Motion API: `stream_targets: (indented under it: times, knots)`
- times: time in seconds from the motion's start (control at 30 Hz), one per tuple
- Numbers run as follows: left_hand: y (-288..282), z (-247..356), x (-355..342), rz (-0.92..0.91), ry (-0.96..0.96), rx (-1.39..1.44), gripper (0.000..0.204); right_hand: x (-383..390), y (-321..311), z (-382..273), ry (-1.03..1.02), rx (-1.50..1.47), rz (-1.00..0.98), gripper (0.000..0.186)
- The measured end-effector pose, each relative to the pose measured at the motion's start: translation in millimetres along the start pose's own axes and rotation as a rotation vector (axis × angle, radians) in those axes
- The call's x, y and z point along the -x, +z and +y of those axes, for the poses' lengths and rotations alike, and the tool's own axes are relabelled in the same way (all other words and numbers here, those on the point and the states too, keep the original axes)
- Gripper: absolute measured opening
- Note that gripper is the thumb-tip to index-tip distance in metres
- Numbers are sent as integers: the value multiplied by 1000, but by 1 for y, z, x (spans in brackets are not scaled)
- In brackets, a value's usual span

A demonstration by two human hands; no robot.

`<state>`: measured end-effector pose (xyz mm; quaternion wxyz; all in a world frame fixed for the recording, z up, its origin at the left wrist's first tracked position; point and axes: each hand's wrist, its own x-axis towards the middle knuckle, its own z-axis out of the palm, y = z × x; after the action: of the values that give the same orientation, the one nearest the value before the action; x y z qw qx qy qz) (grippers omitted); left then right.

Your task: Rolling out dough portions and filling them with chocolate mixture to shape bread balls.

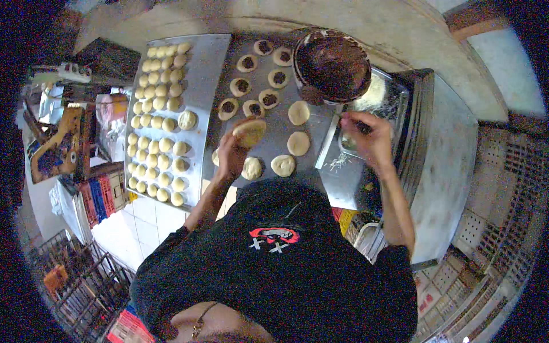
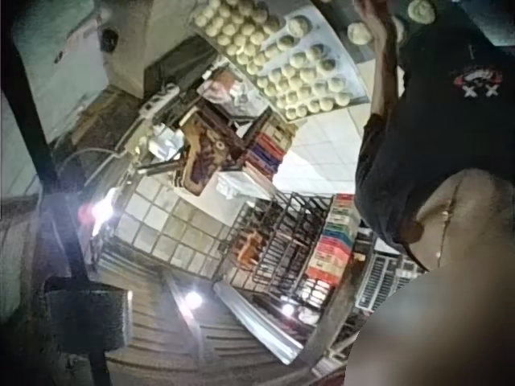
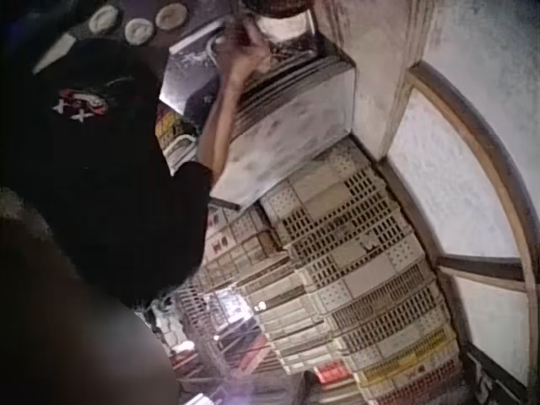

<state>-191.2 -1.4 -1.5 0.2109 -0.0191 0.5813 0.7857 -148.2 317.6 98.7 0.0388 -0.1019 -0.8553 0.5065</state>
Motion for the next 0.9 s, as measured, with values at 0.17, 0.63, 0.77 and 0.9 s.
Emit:
stream_targets:
  times: [0.17,0.63,0.77,0.9]
  knots:
    - [76,70,-2,-225,-317,1011,48,33,45,-45,-390,103,228,17]
    - [47,62,-14,-328,-395,1303,49,27,5,-8,-707,372,370,29]
    - [49,58,-32,-60,-419,1005,47,2,-9,-1,-555,383,388,24]
    - [35,-21,-63,-25,-468,286,45,-34,-26,-9,-378,415,334,25]
